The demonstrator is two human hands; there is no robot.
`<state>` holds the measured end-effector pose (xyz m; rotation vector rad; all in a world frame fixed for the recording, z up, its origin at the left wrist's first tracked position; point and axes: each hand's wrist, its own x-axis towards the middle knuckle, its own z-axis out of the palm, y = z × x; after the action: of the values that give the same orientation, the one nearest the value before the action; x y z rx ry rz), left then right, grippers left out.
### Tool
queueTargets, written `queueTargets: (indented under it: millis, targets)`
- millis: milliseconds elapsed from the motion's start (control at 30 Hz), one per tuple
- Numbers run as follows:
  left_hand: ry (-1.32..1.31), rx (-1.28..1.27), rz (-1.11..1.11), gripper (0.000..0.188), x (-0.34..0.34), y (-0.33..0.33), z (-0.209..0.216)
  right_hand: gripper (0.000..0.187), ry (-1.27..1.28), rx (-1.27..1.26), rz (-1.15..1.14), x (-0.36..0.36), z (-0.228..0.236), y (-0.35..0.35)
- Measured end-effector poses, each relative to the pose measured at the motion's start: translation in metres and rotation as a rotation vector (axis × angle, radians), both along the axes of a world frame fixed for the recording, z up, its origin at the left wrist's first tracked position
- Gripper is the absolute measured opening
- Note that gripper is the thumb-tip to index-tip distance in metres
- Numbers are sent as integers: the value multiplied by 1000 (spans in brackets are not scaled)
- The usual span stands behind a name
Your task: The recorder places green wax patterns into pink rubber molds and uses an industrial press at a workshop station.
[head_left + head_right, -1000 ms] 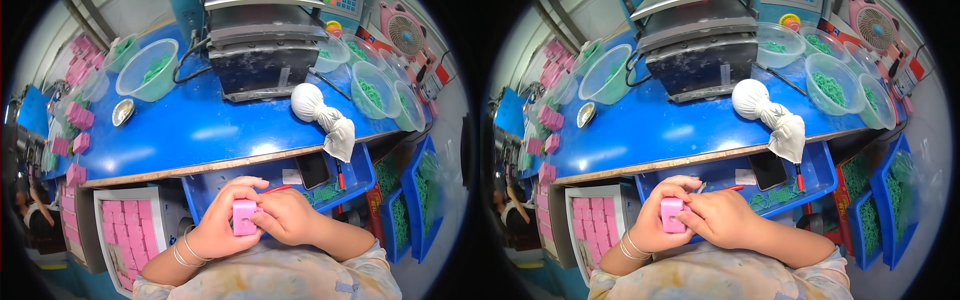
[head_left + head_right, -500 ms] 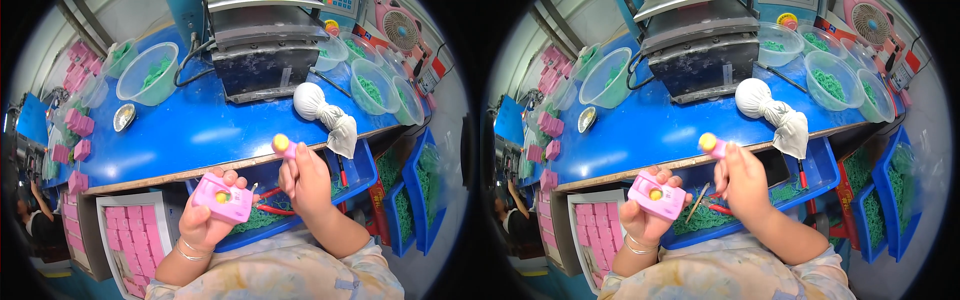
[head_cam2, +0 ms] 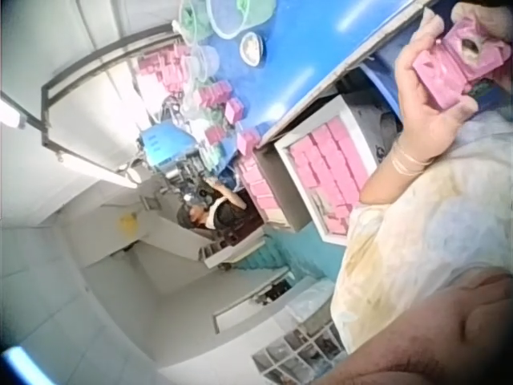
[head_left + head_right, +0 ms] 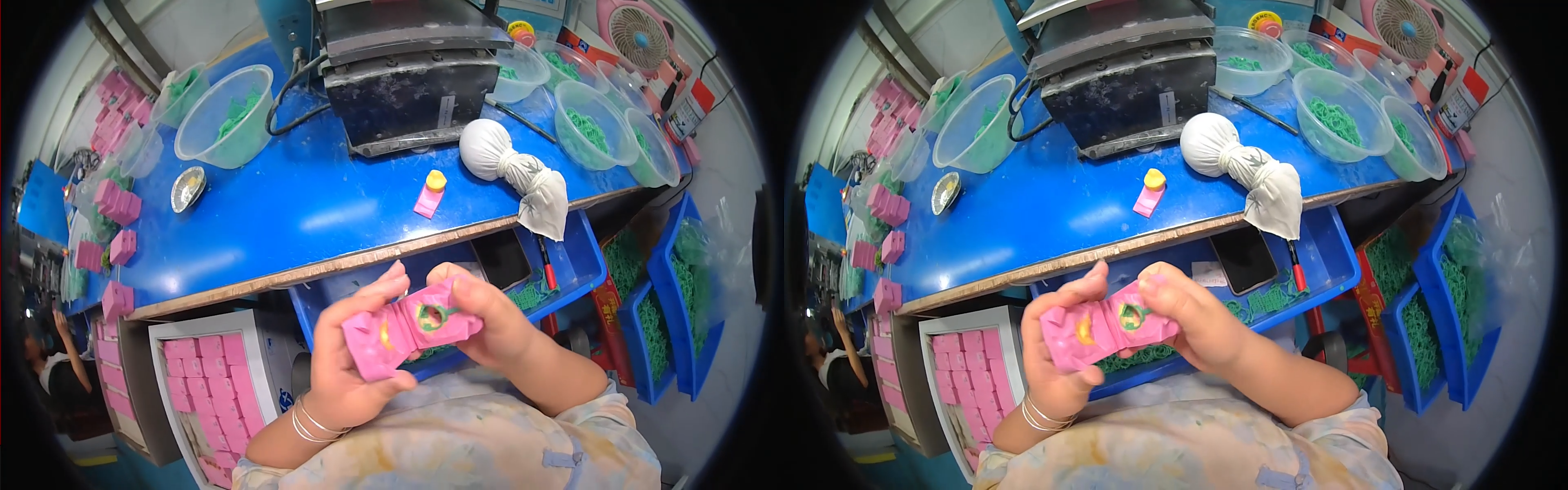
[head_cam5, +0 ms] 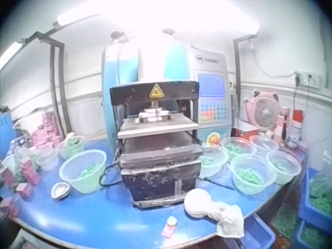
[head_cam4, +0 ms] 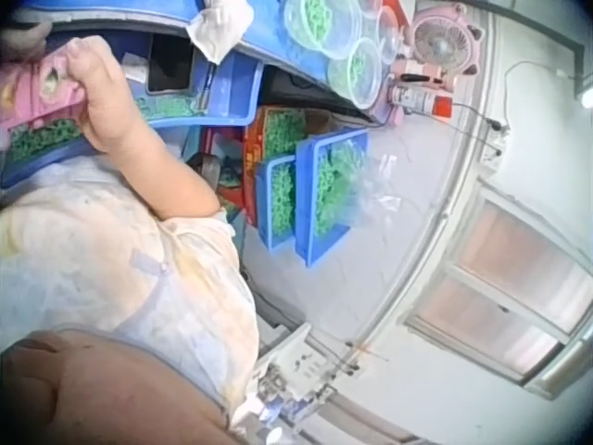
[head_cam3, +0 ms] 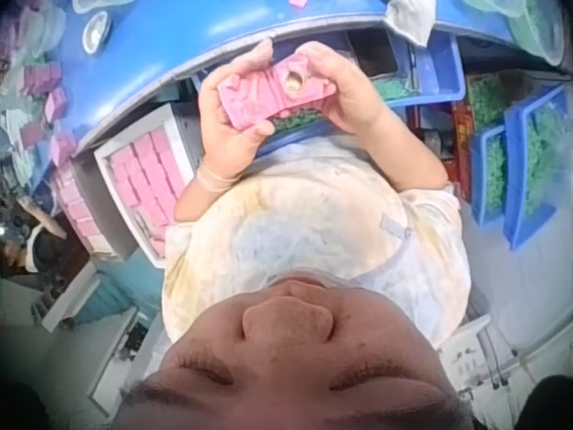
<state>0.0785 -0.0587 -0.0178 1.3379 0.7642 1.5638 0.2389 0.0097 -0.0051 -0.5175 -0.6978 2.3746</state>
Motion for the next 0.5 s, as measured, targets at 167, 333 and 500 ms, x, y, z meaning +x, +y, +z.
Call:
queueTargets:
  millis: [167,333,500]
  targets:
    - [-225,-378,-180,92,3,-4,6,28,-200,605,97,15,-1,-1]
    - [-255,-836,-662,89,2,-3,10,24,-374,1371,29,16,20,18]
    - [-598,-665,-382,65,-1,9,2,22,-434,1639,-183,20,25,14]
